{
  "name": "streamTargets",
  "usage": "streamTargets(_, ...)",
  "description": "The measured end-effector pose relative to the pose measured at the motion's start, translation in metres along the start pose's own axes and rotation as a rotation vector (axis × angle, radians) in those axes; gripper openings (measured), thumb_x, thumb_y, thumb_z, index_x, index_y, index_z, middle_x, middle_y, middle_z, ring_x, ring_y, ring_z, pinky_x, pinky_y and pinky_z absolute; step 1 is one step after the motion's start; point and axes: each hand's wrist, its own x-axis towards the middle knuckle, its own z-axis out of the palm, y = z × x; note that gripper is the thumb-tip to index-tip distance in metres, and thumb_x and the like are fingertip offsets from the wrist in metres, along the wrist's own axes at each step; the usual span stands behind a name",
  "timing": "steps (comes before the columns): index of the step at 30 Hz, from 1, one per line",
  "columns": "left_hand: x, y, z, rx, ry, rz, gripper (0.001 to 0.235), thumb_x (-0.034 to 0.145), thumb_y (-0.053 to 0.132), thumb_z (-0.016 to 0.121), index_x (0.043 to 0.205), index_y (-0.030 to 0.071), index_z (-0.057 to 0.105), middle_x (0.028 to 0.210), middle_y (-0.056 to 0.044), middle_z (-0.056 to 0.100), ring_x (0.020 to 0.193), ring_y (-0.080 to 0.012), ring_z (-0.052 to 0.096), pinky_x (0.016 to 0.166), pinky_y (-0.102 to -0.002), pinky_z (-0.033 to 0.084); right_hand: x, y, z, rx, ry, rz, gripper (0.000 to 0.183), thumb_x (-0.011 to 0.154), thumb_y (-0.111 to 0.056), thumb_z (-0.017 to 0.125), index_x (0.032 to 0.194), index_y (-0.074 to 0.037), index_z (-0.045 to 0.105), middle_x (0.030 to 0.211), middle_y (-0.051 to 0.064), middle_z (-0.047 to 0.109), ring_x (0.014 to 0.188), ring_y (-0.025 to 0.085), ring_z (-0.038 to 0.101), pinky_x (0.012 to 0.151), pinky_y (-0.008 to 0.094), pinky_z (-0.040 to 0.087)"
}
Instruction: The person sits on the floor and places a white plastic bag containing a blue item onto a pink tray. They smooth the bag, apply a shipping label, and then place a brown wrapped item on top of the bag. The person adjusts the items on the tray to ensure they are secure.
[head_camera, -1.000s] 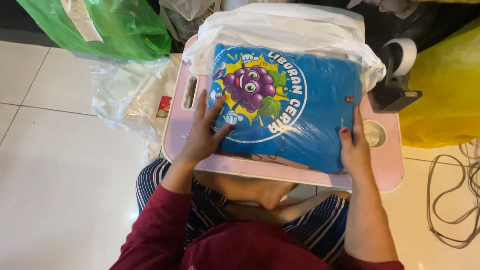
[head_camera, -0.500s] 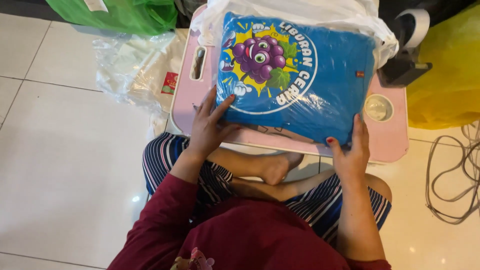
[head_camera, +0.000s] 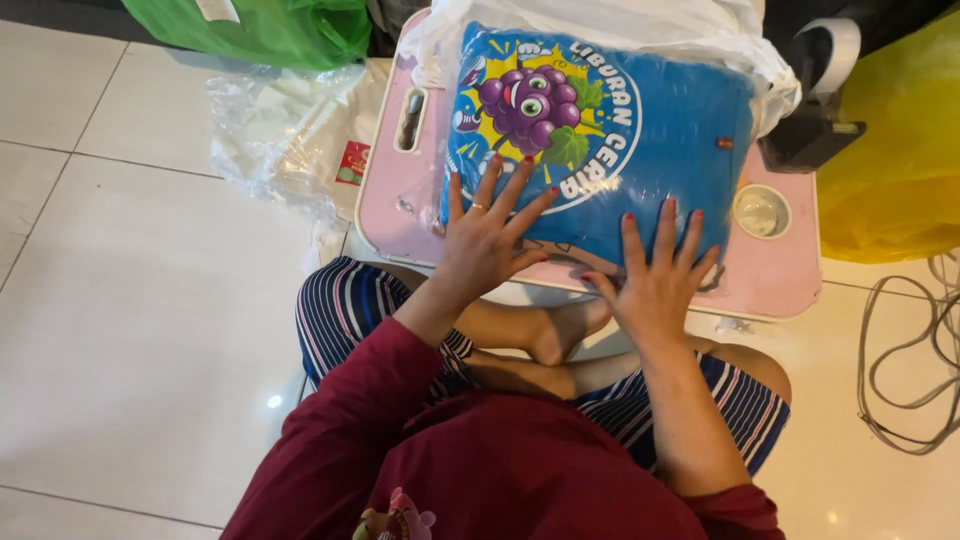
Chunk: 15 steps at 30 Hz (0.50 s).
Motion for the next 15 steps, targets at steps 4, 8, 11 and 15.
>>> streamTargets(4, -0.012, 0.004, -0.001, 0.019, -0.077, 0.026, 0.093, 0.072, 0.068, 0.08, 0.154, 0.038, 0.047, 0.167, -0.006, 0.036, 0.154, -0.0366, 0.03, 0.117, -0.073, 0.013, -0.02, 0.005, 0.0, -0.022, -0.09, -0.026, 0.074, 0.093, -0.058, 0.065, 0.153, -0.017, 0.054, 0.164, 0.027, 0.036, 0.147, 0.058, 0.028, 0.106, 0.078, 0.015)
streamTargets(8, 0.01, -0.024, -0.02, -0.269, -0.026, -0.073, 0.07, 0.085, 0.057, 0.076, 0.148, 0.032, 0.056, 0.159, -0.003, 0.049, 0.148, -0.0241, 0.045, 0.123, -0.058, 0.001, 0.002, 0.037, -0.033, 0.348, -0.057, 0.17, 0.073, 0.101, -0.059, 0.055, 0.156, -0.012, 0.049, 0.164, 0.018, 0.041, 0.152, 0.033, 0.036, 0.123, 0.05, 0.009)
streamTargets(11, 0.037, -0.079, -0.004, -0.513, 0.234, -0.368, 0.042, 0.094, 0.015, 0.078, 0.134, 0.019, 0.067, 0.135, -0.01, 0.066, 0.133, -0.0339, 0.059, 0.113, -0.05, 0.041, 0.019, 0.099, -0.01, 0.539, 0.144, 0.615, 0.038, 0.107, -0.013, 0.072, 0.142, -0.005, 0.057, 0.137, 0.016, 0.061, 0.123, 0.036, 0.064, 0.095, 0.049, 0.051)
streamTargets(15, 0.086, -0.101, 0.01, -0.97, -0.14, -1.149, 0.083, 0.094, 0.073, 0.056, 0.149, 0.011, 0.05, 0.145, -0.023, 0.055, 0.133, -0.043, 0.054, 0.106, -0.059, 0.044, 0.041, 0.167, 0.052, 0.773, -0.175, 1.204, 0.077, 0.106, -0.07, 0.053, 0.133, 0.002, 0.057, 0.12, 0.028, 0.059, 0.106, 0.04, 0.063, 0.082, 0.054, 0.055)
